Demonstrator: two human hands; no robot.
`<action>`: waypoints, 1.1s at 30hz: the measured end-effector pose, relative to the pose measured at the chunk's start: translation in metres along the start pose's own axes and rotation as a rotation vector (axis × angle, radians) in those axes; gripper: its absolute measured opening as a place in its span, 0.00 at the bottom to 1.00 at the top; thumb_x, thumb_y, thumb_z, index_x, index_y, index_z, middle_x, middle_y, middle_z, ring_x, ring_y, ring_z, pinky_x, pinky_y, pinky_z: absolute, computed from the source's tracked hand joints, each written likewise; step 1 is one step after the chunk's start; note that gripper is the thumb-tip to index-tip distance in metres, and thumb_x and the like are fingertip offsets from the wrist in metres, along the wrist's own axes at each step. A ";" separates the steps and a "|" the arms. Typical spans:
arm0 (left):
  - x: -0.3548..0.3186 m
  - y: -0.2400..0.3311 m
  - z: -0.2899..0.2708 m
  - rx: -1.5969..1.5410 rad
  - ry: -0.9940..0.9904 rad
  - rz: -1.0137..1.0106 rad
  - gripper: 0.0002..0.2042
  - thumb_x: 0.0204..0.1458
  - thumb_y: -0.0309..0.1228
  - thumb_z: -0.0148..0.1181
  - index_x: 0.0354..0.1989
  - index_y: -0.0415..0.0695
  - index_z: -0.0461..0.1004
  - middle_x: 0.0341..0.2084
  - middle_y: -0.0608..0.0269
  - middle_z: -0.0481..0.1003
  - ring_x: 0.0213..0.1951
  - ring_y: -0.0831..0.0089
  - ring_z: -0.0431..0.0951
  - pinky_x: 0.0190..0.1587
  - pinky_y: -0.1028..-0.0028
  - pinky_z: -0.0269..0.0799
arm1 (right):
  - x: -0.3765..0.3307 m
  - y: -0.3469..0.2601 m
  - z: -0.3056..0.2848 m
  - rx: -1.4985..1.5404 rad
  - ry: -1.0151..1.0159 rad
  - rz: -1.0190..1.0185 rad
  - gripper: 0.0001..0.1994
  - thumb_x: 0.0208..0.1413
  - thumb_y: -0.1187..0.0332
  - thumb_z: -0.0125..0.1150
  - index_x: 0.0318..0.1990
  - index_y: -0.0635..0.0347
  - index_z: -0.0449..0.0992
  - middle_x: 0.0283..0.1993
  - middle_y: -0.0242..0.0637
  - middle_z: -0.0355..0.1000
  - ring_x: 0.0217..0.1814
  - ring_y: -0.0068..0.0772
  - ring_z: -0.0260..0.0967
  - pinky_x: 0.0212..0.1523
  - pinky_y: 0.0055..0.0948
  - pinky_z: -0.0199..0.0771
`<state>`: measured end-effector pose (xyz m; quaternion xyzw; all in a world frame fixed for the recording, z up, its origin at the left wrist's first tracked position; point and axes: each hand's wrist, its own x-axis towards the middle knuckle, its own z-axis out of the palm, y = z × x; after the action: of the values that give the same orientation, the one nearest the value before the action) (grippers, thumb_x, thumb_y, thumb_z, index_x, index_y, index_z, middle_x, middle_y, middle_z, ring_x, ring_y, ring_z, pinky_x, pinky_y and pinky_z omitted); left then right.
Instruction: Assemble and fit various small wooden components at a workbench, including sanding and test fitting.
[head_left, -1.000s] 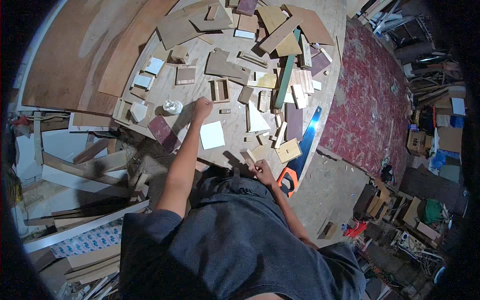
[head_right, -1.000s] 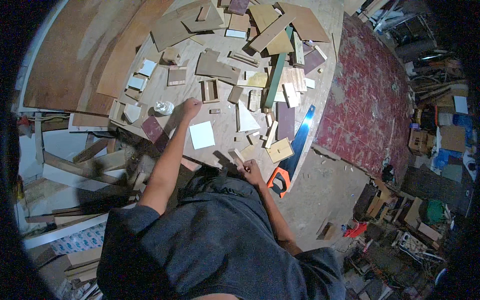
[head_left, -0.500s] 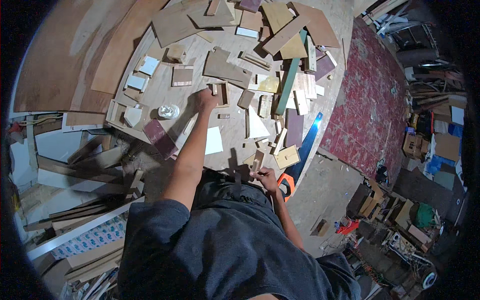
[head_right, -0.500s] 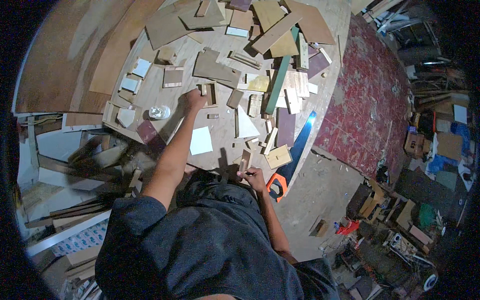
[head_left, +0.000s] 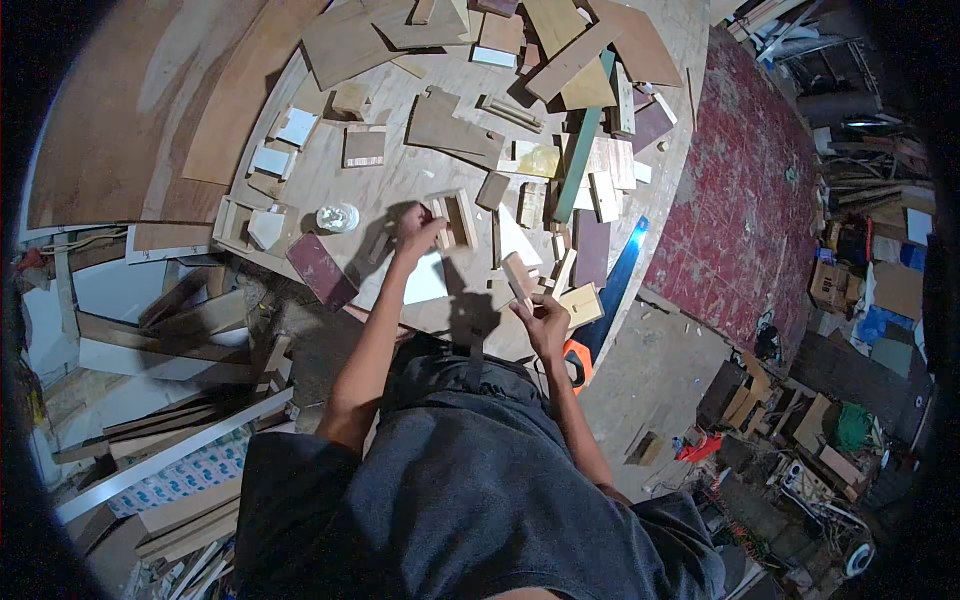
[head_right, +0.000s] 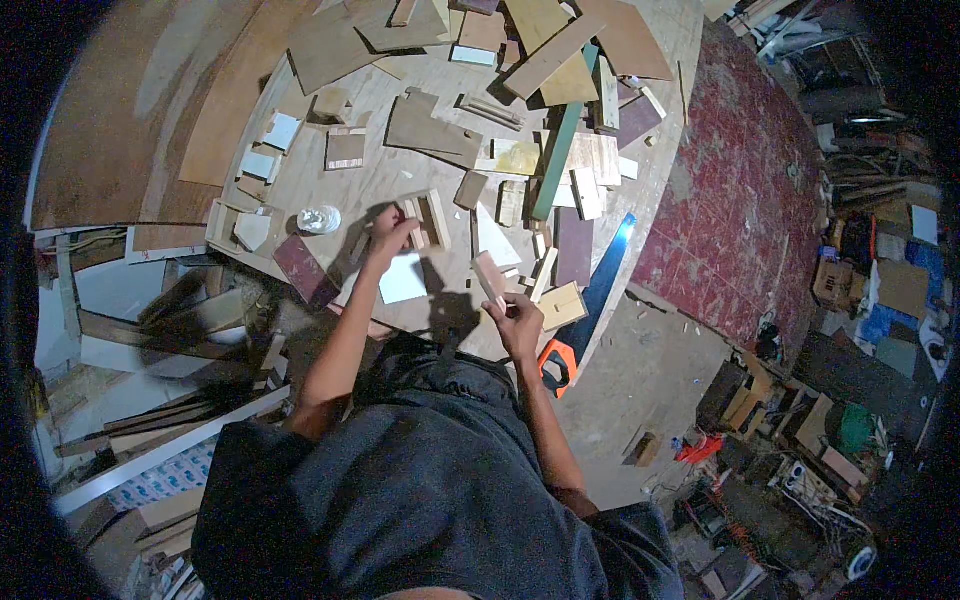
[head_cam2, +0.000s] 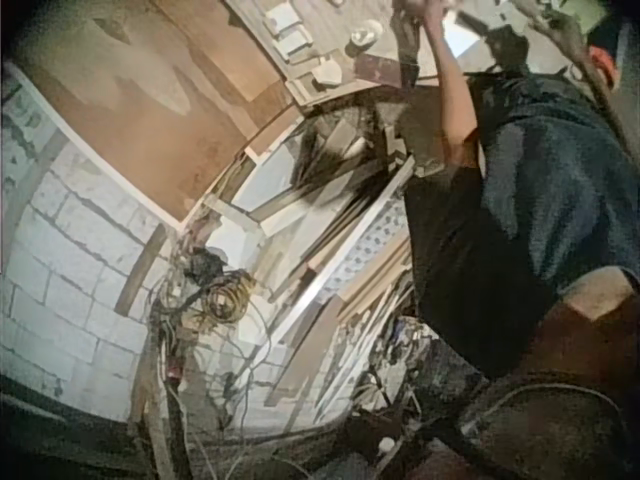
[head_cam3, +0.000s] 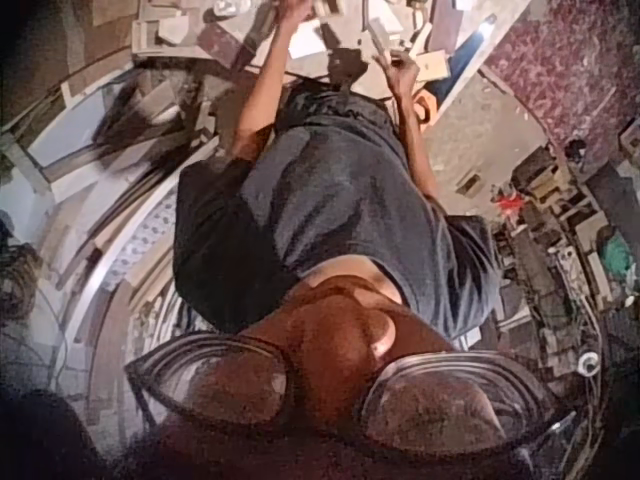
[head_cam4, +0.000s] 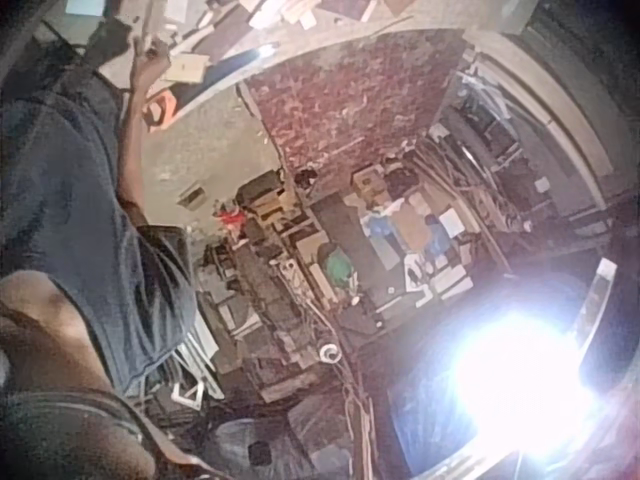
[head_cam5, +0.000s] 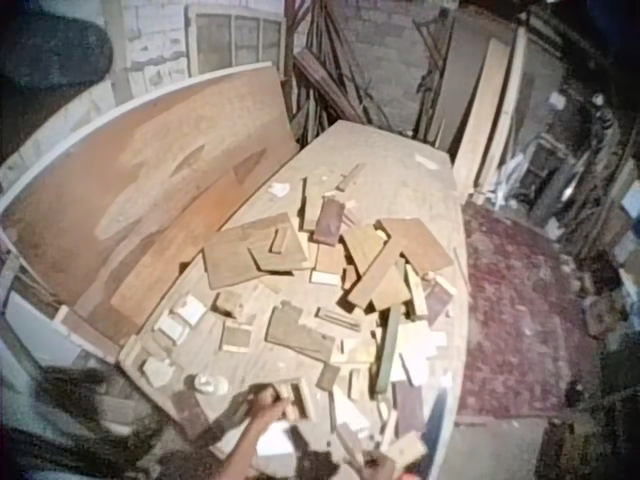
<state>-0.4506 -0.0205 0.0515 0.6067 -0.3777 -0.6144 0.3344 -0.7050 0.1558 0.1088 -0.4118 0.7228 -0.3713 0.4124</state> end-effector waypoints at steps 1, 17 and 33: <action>-0.014 0.001 0.003 -0.054 -0.024 0.028 0.07 0.48 0.28 0.63 0.34 0.41 0.73 0.24 0.67 0.75 0.24 0.81 0.73 0.25 0.76 0.69 | -0.001 -0.008 0.001 0.002 0.001 -0.001 0.18 0.47 0.64 0.76 0.34 0.70 0.75 0.26 0.36 0.74 0.23 0.24 0.72 0.24 0.24 0.71; -0.157 0.042 0.009 -0.481 -0.069 -0.068 0.10 0.51 0.30 0.65 0.40 0.45 0.73 0.34 0.65 0.78 0.36 0.77 0.79 0.37 0.76 0.75 | -0.017 -0.052 -0.008 0.645 -0.324 0.171 0.19 0.67 0.54 0.46 0.47 0.64 0.70 0.24 0.25 0.60 0.22 0.19 0.56 0.24 0.24 0.58; -0.201 0.053 0.013 -0.459 -0.096 0.094 0.18 0.47 0.32 0.70 0.47 0.47 0.72 0.36 0.71 0.75 0.37 0.81 0.75 0.37 0.79 0.72 | -0.031 -0.115 -0.025 0.611 -0.328 -0.006 0.14 0.59 0.69 0.63 0.50 0.67 0.79 0.40 0.31 0.76 0.41 0.19 0.70 0.47 0.23 0.68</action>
<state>-0.4580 0.1293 0.1967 0.4667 -0.2714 -0.6961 0.4733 -0.6842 0.1445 0.2281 -0.3254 0.5012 -0.5006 0.6264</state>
